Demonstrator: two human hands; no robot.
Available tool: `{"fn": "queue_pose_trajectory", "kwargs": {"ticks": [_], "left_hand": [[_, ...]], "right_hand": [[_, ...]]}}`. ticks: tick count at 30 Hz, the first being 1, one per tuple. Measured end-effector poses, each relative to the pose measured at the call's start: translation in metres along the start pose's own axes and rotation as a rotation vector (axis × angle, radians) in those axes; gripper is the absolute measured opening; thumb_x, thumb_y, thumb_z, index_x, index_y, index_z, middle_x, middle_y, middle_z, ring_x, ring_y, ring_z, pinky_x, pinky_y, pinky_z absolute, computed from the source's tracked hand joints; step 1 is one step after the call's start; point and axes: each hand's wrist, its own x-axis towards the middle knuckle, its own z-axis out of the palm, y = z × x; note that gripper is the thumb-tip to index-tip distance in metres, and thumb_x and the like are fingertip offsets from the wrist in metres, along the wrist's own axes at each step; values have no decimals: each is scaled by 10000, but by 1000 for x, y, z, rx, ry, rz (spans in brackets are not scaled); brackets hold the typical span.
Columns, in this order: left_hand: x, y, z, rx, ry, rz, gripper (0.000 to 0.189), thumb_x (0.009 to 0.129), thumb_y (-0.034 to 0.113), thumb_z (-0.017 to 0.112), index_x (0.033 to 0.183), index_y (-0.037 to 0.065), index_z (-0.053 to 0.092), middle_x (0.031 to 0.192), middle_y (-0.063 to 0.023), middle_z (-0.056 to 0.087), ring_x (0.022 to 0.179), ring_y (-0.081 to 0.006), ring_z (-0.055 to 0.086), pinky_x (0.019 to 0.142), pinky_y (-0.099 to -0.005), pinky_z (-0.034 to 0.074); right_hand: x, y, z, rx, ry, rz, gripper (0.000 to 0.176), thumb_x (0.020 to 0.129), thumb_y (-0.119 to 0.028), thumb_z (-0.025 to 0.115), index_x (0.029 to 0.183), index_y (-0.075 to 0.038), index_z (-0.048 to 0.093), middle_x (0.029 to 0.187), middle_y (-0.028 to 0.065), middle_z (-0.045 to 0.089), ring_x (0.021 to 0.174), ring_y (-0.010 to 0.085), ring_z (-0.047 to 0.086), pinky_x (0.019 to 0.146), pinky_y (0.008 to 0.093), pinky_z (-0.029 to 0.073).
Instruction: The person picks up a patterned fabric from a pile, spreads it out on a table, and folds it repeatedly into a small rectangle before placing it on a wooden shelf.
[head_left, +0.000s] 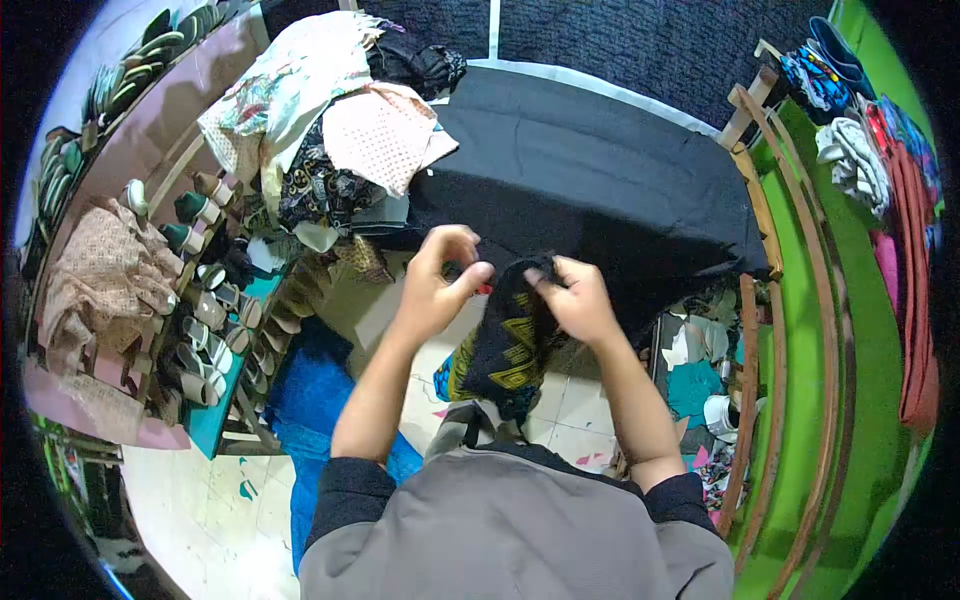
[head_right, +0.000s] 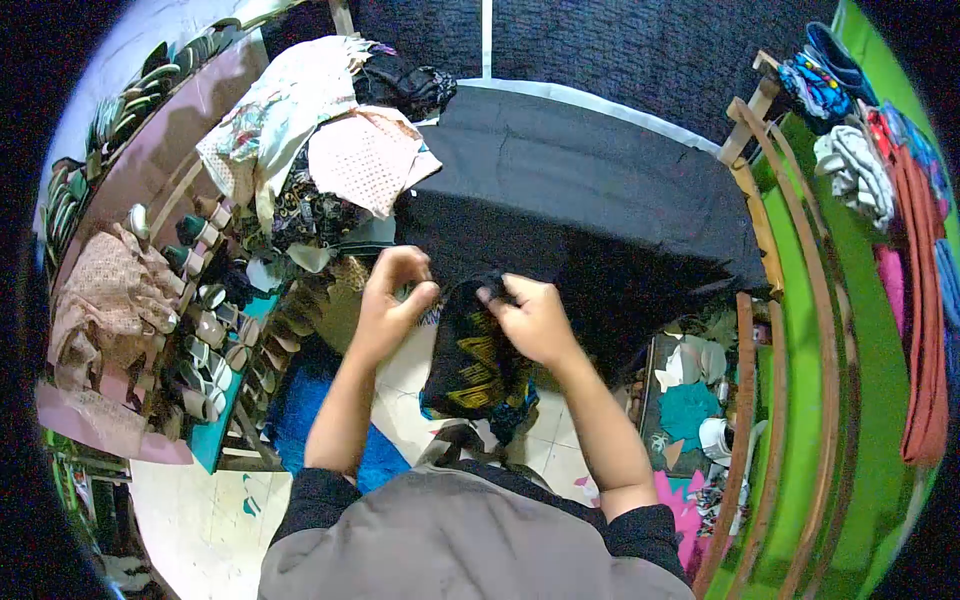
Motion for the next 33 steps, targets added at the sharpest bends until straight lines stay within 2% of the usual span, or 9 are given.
{"fn": "queue_pose_trajectory", "kwargs": {"ticks": [3, 8, 14, 19, 22, 26, 30, 32, 33], "left_hand": [[-62, -33, 12, 66, 407, -45, 217, 728, 56, 630, 816, 38, 432, 738, -23, 402, 652, -103, 388, 623, -245, 362], [-138, -72, 66, 308, 234, -147, 536, 612, 244, 733, 978, 21, 412, 916, -134, 440, 858, -281, 444, 765, -348, 378], [-121, -122, 53, 551, 233, -103, 331, 567, -72, 468, 863, 30, 576, 839, -142, 583, 827, -330, 546, 750, -382, 428], [-108, -130, -45, 756, 290, -45, 255, 583, -67, 478, 785, 35, 596, 794, -129, 580, 759, -313, 558, 693, -379, 447], [-96, -138, -84, 1043, 283, -232, 218, 594, -37, 514, 765, 77, 586, 817, -100, 545, 783, -297, 542, 682, -350, 446], [-90, -149, -107, 1003, -107, -720, 251, 614, 82, 594, 861, 112, 631, 858, -106, 627, 825, -306, 589, 732, -369, 472], [-96, -175, -128, 96, -308, -1370, 339, 756, 60, 496, 1091, 56, 548, 861, -134, 634, 787, -186, 616, 618, -337, 511], [-105, -171, -118, -388, 160, -1283, 321, 801, 4, 391, 1094, 46, 515, 944, -139, 601, 779, -230, 608, 641, -375, 522], [-127, -224, -117, -869, 407, -1150, 291, 815, -6, 338, 1024, 37, 536, 979, -137, 566, 775, -234, 600, 669, -376, 531]], "right_hand": [[7, -12, -19, -12, 128, 55, 163, 825, -130, 576, 738, 8, 568, 569, -30, 458, 565, 54, 368, 506, 241, 332], [14, -15, -28, -57, 223, 18, 196, 835, -143, 574, 708, 5, 549, 569, -73, 420, 554, 36, 332, 478, 239, 275], [7, -16, -44, -17, 316, -5, 136, 832, -121, 581, 829, 14, 597, 735, -12, 580, 705, 62, 460, 651, 240, 405], [-10, 10, -106, -215, 393, 27, 100, 828, -81, 565, 806, 15, 579, 724, -12, 566, 685, 72, 451, 654, 240, 398], [-19, 26, -120, -277, 430, 24, 87, 823, -66, 558, 817, 19, 577, 705, -2, 560, 675, 74, 441, 639, 243, 394], [-23, 46, -122, -496, 502, 35, 80, 815, -42, 539, 828, 32, 565, 661, 61, 546, 615, 108, 429, 590, 263, 391], [-34, 79, -123, -540, 524, 38, 110, 793, -35, 505, 847, 34, 571, 661, 81, 549, 623, 117, 459, 600, 271, 395], [-41, 89, -120, -512, 510, 148, 155, 760, 4, 465, 869, 36, 571, 681, 95, 566, 620, 123, 473, 597, 270, 393], [-43, 91, -114, -496, 521, 146, 165, 753, 10, 460, 872, 35, 571, 676, 94, 563, 616, 122, 472, 591, 270, 390]]}}
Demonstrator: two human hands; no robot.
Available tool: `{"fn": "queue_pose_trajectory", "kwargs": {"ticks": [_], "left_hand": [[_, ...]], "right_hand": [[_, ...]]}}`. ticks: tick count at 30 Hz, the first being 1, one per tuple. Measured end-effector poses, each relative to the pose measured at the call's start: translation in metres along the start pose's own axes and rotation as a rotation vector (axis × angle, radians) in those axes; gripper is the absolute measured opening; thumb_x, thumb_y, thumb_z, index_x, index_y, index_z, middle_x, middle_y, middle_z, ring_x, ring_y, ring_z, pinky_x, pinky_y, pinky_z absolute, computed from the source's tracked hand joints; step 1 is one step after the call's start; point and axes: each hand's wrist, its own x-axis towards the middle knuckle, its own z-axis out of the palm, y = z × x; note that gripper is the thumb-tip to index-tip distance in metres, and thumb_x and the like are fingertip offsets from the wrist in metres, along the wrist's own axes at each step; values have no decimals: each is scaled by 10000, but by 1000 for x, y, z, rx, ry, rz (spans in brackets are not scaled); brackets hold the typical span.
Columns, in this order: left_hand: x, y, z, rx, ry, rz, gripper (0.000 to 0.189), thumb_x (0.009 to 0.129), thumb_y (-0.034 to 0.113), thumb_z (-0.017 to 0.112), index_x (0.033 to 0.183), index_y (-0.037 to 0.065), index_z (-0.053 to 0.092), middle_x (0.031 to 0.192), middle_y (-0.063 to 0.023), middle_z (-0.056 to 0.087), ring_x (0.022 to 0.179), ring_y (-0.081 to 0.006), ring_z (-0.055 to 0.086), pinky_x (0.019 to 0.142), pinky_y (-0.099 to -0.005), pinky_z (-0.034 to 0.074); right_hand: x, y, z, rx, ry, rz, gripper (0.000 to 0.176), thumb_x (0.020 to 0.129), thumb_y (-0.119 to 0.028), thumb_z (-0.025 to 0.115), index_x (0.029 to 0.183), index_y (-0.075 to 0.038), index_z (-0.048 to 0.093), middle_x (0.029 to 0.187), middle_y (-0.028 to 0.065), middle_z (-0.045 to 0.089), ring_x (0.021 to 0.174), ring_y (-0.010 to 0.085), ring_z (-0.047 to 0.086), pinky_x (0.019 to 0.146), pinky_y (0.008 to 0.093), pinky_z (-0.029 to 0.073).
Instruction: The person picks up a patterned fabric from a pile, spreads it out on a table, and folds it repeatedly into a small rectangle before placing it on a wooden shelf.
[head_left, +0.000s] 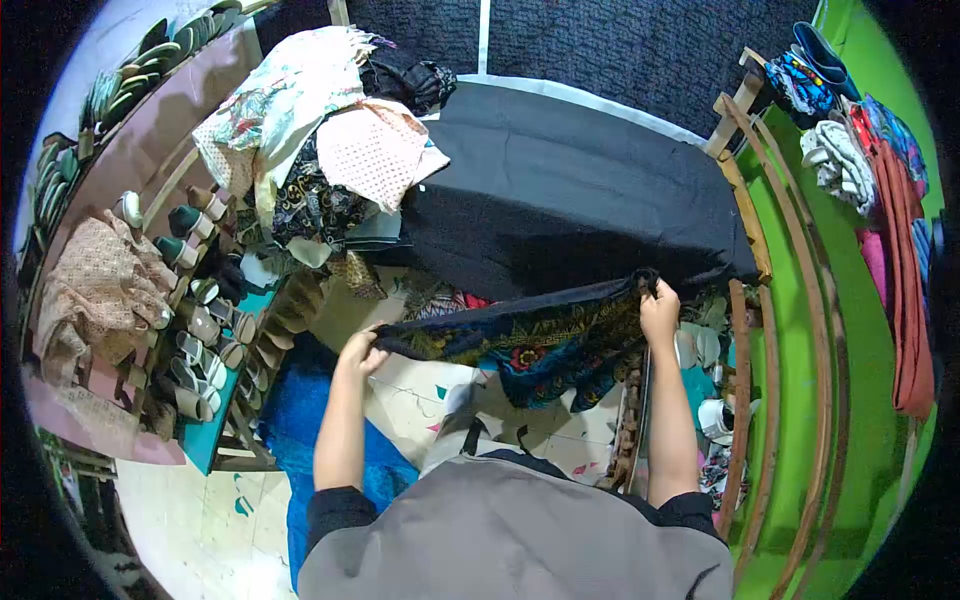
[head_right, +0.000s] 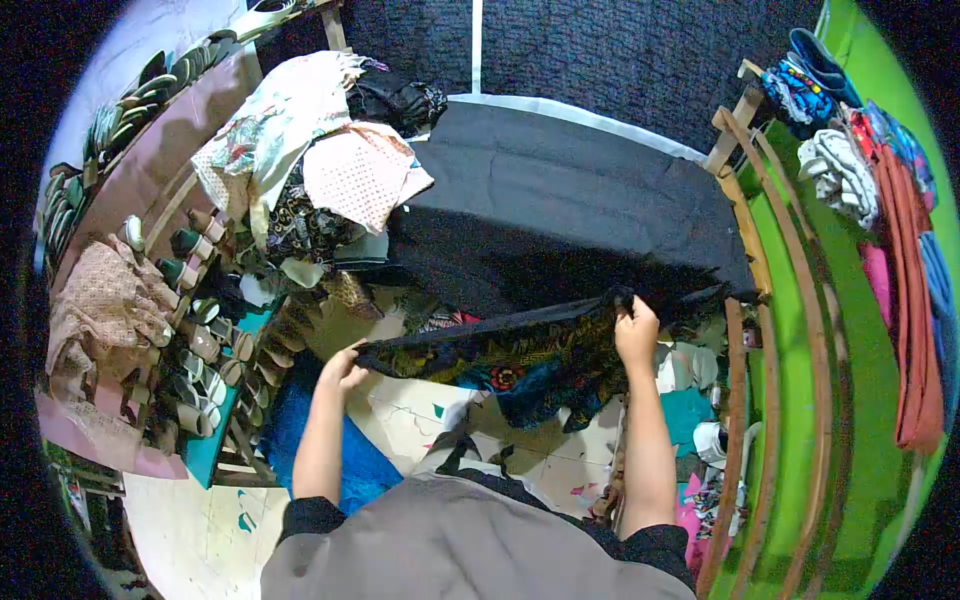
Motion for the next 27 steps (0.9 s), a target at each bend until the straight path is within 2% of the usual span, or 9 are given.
{"fn": "queue_pose_trajectory", "kwargs": {"ticks": [3, 4, 5, 7, 9, 12, 17, 23, 27], "left_hand": [[19, -15, 0, -444, 212, -46, 205, 818, 29, 378, 960, 56, 524, 780, -117, 590, 648, -210, 601, 538, -291, 529], [14, -8, -13, -428, -519, -247, 127, 806, 63, 444, 904, 63, 525, 694, -94, 578, 561, -180, 577, 450, -246, 492], [17, -4, -19, 54, 87, -70, 124, 748, 69, 522, 871, 53, 528, 686, -68, 552, 580, -163, 558, 505, -263, 482], [-26, 23, -1, 1403, -24, 714, 222, 674, 43, 585, 886, 50, 518, 672, -25, 495, 598, -120, 502, 556, -253, 440], [-49, 51, -5, 1513, -71, 441, 329, 627, -74, 564, 927, 44, 499, 667, 11, 430, 555, -79, 401, 489, -245, 365], [-43, 80, -25, 1221, -100, 206, 470, 580, 45, 687, 1007, 9, 492, 769, -45, 496, 731, -159, 502, 654, -274, 423], [-87, 41, 99, 1393, -191, 835, 610, 587, 184, 741, 1123, 43, 485, 1132, -143, 470, 1106, -259, 439, 948, -348, 335], [-128, -47, 228, 1242, -696, 1045, 767, 567, 136, 772, 1235, 58, 404, 1048, -136, 542, 969, -253, 547, 837, -316, 431], [-123, -50, 229, 1218, -773, 959, 469, 608, 83, 731, 1039, 6, 564, 813, -102, 620, 750, -222, 599, 688, -292, 462]], "right_hand": [[-4, 8, 3, 1, -1, 51, 155, 749, 4, 472, 865, 31, 572, 645, 86, 547, 582, 130, 457, 554, 284, 377], [-2, 17, 7, 4, 68, -17, 138, 755, -4, 479, 854, 33, 568, 634, 83, 542, 572, 132, 445, 544, 288, 373], [-2, 25, 7, 6, 136, -83, 123, 761, -12, 486, 843, 35, 564, 623, 81, 537, 563, 134, 433, 534, 291, 369], [3, 43, -13, -80, 103, 89, 110, 776, -67, 516, 813, 23, 566, 632, 188, 536, 519, 261, 477, 527, 350, 388], [-11, 43, -18, -226, -23, 46, 129, 744, -61, 521, 828, 23, 573, 640, 187, 550, 524, 248, 488, 523, 345, 386], [-25, 20, -6, -99, 15, 29, 148, 741, -62, 521, 846, 23, 581, 680, 198, 564, 580, 257, 543, 550, 343, 404], [-35, 0, 24, 171, -261, 17, 155, 750, -48, 513, 848, 45, 589, 674, 111, 587, 664, 106, 510, 597, 285, 419], [-72, -82, 46, 141, -613, -95, 233, 682, -134, 535, 890, -57, 606, 764, 218, 578, 706, 367, 584, 609, 389, 456], [-82, -106, 34, 323, -652, -98, 269, 683, -139, 543, 924, -44, 614, 733, 212, 581, 677, 342, 600, 621, 367, 461]]}}
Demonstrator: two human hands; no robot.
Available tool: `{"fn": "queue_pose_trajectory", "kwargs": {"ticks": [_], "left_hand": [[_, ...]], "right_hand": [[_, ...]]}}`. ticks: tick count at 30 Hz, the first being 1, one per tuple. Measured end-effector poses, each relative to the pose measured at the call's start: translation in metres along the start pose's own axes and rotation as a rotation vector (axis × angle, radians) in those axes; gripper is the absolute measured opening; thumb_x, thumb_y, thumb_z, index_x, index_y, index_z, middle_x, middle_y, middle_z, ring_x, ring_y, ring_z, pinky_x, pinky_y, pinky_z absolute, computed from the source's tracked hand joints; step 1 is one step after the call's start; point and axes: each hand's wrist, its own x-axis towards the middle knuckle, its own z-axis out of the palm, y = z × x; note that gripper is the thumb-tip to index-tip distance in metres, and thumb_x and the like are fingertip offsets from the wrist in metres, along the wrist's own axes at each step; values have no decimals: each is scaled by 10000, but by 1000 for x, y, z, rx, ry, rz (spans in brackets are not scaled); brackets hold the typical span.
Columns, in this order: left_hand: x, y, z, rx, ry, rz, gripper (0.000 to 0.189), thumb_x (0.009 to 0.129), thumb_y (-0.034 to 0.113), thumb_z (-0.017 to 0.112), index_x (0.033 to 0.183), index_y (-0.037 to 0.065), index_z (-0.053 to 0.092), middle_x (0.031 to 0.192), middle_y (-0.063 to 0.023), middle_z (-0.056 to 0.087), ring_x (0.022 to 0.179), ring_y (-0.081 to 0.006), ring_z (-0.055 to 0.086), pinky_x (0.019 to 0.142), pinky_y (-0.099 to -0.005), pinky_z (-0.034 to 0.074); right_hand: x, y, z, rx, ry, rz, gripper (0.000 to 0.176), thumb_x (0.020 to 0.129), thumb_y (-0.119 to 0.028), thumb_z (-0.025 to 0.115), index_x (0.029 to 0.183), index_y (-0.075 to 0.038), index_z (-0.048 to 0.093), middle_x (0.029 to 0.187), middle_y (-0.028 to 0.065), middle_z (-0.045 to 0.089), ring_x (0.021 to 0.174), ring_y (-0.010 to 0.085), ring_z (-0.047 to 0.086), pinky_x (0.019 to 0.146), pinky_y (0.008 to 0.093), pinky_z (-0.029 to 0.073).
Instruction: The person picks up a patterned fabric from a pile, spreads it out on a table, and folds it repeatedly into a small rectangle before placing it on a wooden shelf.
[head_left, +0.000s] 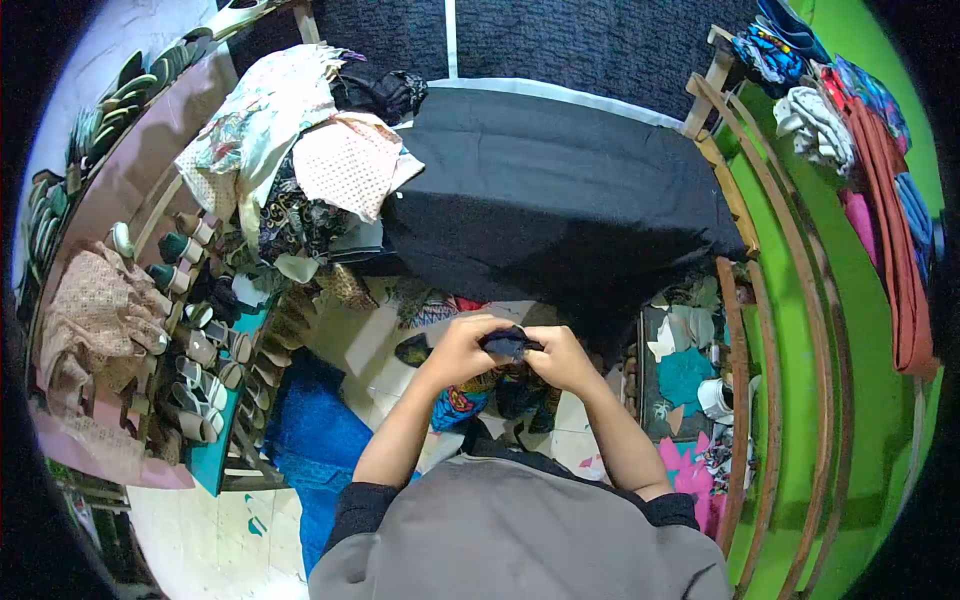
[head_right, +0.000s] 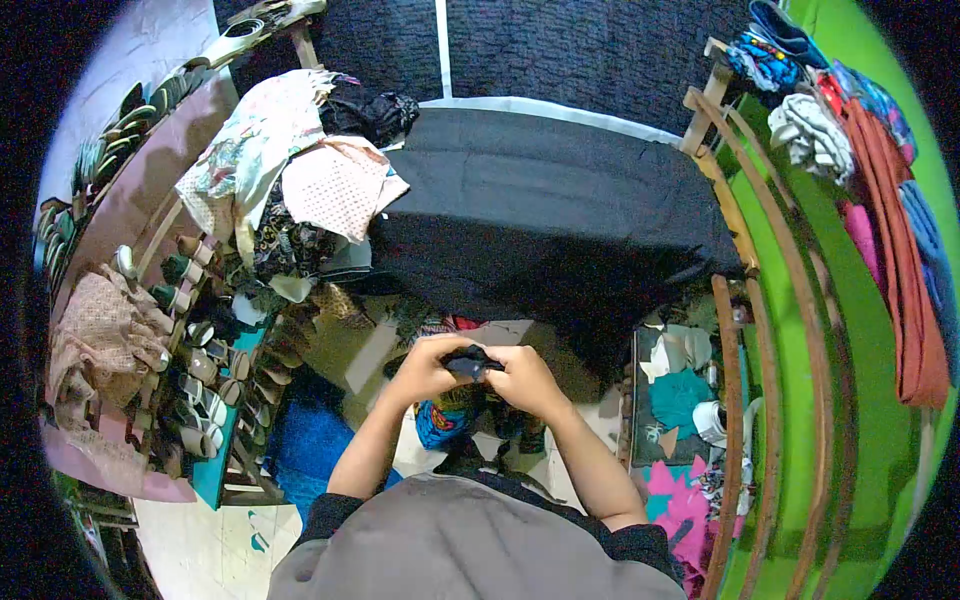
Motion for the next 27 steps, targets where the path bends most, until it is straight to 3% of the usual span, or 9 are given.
{"fn": "queue_pose_trajectory", "kwargs": {"ticks": [1, 6, 9, 14, 16, 19, 20, 24, 27], "left_hand": [[-3, -5, -1, 15, -4, 72, 390, 623, 72, 717, 986, -6, 597, 773, -93, 628, 713, -209, 601, 666, -287, 462], [-3, 1, -9, -346, -80, -264, 180, 731, 21, 601, 901, -25, 636, 775, -30, 627, 703, -84, 546, 619, -235, 431], [6, -16, -11, -268, 69, -341, 133, 774, 51, 591, 873, -24, 638, 721, 17, 600, 657, -51, 510, 577, -201, 403], [-5, -44, -39, -330, 63, -619, 84, 779, 146, 629, 759, 68, 607, 649, 41, 562, 550, -23, 479, 457, -184, 345], [-14, -44, -23, -745, 208, -732, 75, 802, 155, 598, 814, 82, 587, 696, 48, 563, 567, -20, 486, 453, -179, 350], [-26, -38, 5, -751, 334, -673, 42, 836, 145, 535, 838, 115, 565, 693, 78, 523, 560, -2, 447, 453, -154, 329], [-26, -35, 17, -758, 364, -658, 46, 839, 144, 530, 827, 115, 563, 684, 82, 513, 555, -1, 440, 453, -150, 322], [-21, 0, 37, -699, 455, -550, 147, 868, 140, 495, 740, 83, 541, 655, 70, 476, 580, -4, 391, 505, -176, 319], [-26, 1, 35, -593, 325, -488, 138, 872, 118, 496, 752, 57, 529, 674, 66, 476, 614, -8, 403, 553, -172, 339]], "right_hand": [[-3, -3, -3, -14, -31, 49, 270, 683, -130, 540, 926, -35, 612, 717, 212, 578, 663, 325, 601, 621, 360, 461], [-10, -3, -9, -38, -157, 218, 261, 711, -134, 570, 946, -24, 603, 733, 198, 591, 665, 227, 595, 661, 318, 454], [-10, 8, -4, 87, 57, 70, 231, 737, -114, 627, 933, 2, 587, 819, 55, 585, 752, 88, 512, 670, 249, 417], [-11, 40, -13, 328, 153, 242, 130, 813, -90, 563, 925, -53, 508, 856, -20, 497, 792, 75, 446, 713, 224, 379], [-11, 42, -10, 505, 278, 263, 158, 819, -87, 550, 963, -50, 499, 906, -6, 489, 865, 79, 436, 774, 227, 363], [-12, 19, 4, 523, 371, 180, 251, 813, -87, 558, 1046, -53, 470, 964, 10, 469, 923, 95, 425, 847, 242, 342], [-10, 20, 12, 459, 389, 73, 257, 807, -82, 568, 1044, -51, 472, 942, -4, 464, 888, 80, 427, 818, 229, 352], [-18, -2, 30, 616, 200, 106, 343, 773, -51, 610, 1072, -51, 441, 882, -11, 455, 747, 43, 448, 660, 192, 395], [-25, -14, 34, 702, 133, 138, 440, 762, -19, 611, 1131, -48, 374, 896, 7, 464, 804, 49, 475, 695, 207, 409]]}}
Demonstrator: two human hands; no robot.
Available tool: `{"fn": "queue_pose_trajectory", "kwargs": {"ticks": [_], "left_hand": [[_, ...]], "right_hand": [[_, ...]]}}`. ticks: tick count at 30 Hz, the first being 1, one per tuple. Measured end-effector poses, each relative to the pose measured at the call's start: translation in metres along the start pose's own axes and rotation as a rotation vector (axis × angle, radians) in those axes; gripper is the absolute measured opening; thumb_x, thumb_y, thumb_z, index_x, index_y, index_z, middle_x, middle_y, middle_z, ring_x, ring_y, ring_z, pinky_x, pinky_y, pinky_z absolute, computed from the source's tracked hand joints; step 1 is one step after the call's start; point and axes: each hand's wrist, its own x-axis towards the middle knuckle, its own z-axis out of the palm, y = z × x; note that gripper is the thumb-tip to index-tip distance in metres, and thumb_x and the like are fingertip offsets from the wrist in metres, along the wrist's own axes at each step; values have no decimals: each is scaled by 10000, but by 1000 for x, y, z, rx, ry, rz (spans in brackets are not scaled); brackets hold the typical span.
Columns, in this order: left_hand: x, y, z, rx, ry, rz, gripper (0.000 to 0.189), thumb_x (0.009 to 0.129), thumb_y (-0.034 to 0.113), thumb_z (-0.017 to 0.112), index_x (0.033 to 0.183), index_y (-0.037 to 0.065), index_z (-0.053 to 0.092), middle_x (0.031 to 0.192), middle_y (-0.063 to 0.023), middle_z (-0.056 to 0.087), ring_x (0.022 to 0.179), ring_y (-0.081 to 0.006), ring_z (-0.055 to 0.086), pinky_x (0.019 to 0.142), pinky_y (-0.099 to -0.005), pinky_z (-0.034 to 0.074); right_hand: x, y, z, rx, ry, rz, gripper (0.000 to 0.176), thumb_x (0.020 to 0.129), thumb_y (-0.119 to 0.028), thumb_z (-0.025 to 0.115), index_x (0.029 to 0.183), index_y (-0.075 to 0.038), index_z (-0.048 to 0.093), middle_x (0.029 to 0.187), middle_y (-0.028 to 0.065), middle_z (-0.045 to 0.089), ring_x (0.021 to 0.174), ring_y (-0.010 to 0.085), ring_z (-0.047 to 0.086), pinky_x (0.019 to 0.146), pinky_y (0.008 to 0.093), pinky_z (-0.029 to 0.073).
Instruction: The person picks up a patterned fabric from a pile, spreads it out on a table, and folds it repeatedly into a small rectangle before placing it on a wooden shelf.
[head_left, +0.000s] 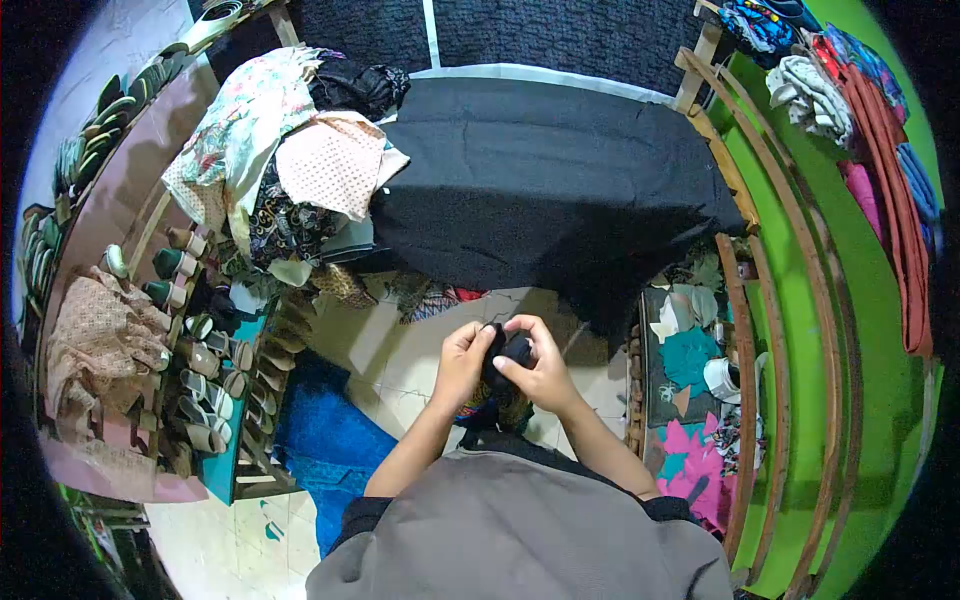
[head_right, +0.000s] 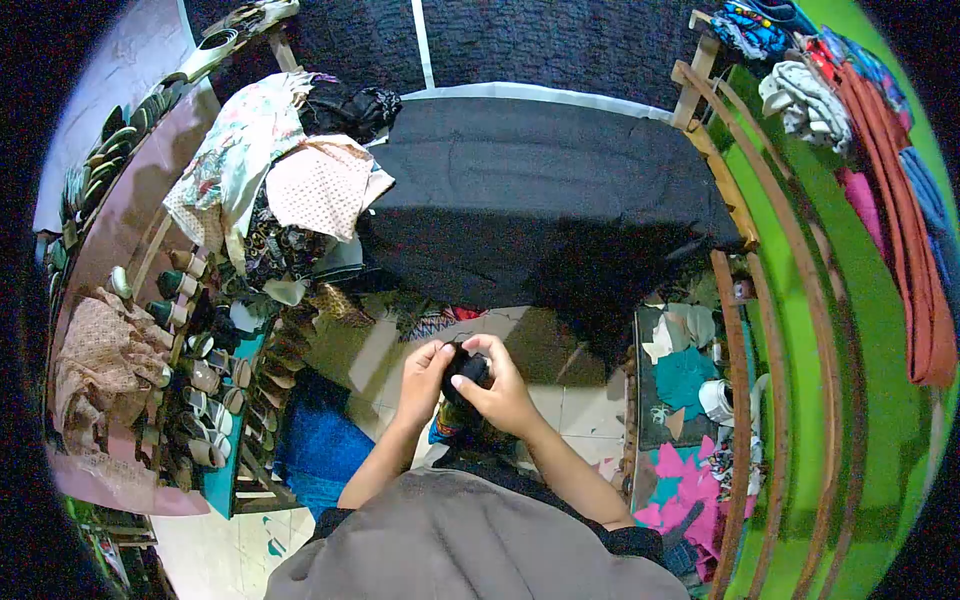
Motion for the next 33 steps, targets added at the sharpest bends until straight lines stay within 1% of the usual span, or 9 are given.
{"fn": "queue_pose_trajectory", "kwargs": {"ticks": [8, 11, 15, 16, 19, 20, 23, 28, 33], "left_hand": [[-16, 0, 1, -70, -7, 112, 61, 869, 79, 498, 836, 35, 526, 771, 26, 513, 710, -33, 465, 637, -184, 391], [-19, 0, -5, -85, -49, 140, 79, 876, 103, 499, 849, 35, 529, 801, 8, 542, 734, -45, 486, 670, -189, 398], [-26, 0, -3, -115, -69, 129, 89, 882, 118, 499, 861, 35, 526, 809, 9, 550, 737, -46, 489, 676, -193, 398], [-27, 0, -4, -113, -67, 122, 92, 883, 122, 500, 863, 35, 525, 811, 10, 551, 739, -45, 488, 676, -194, 398], [-33, 1, -7, -121, -69, 125, 92, 881, 120, 501, 862, 33, 523, 817, 11, 548, 746, -43, 484, 681, -196, 396], [-34, 1, -8, -125, -71, 131, 90, 880, 118, 501, 861, 32, 522, 819, 12, 546, 748, -43, 482, 683, -197, 395], [-36, 3, -18, -98, -166, 115, 76, 876, 96, 494, 878, 26, 526, 818, 13, 533, 752, -45, 473, 693, -199, 390], [-39, 3, -34, -112, -284, 39, 195, 873, 201, 504, 783, 29, 525, 779, 26, 507, 725, -38, 440, 650, -197, 358], [-38, 22, -35, 2, -308, -84, 232, 853, 221, 511, 724, 31, 537, 678, 39, 499, 638, -31, 427, 566, -191, 324]], "right_hand": [[-9, 7, -11, 396, -225, 53, 371, 822, -135, 544, 1147, -21, 407, 968, 14, 493, 873, 75, 484, 786, 218, 393], [-12, 14, -7, 294, -175, 75, 364, 814, -102, 554, 1132, 13, 419, 1020, 43, 505, 932, 112, 504, 823, 240, 397], [-18, 6, 1, -406, 83, -59, 141, 754, -99, 629, 885, -48, 620, 885, 62, 594, 833, 163, 521, 762, 264, 392], [-16, -1, 0, -646, 88, -253, 98, 699, -115, 680, 782, -73, 649, 834, 70, 607, 756, 189, 518, 746, 294, 369], [-17, -7, 0, -790, 176, -391, 161, 667, -127, 700, 807, -68, 645, 853, 80, 605, 707, 204, 519, 741, 308, 347], [-14, -4, 0, -711, 168, -473, 162, 657, -107, 708, 796, -63, 639, 870, 91, 608, 730, 214, 546, 782, 320, 372], [-10, 5, 3, -279, 26, -319, 162, 647, -86, 712, 784, -60, 629, 892, 95, 609, 816, 212, 565, 833, 347, 388], [-15, 7, 9, -272, -20, -254, 168, 645, -28, 696, 780, -19, 595, 731, 49, 630, 713, 132, 600, 990, 420, 319], [-22, 11, 22, -253, -3, -236, 155, 662, -29, 695, 787, -24, 603, 744, 36, 629, 724, 129, 597, 1003, 447, 290]]}}
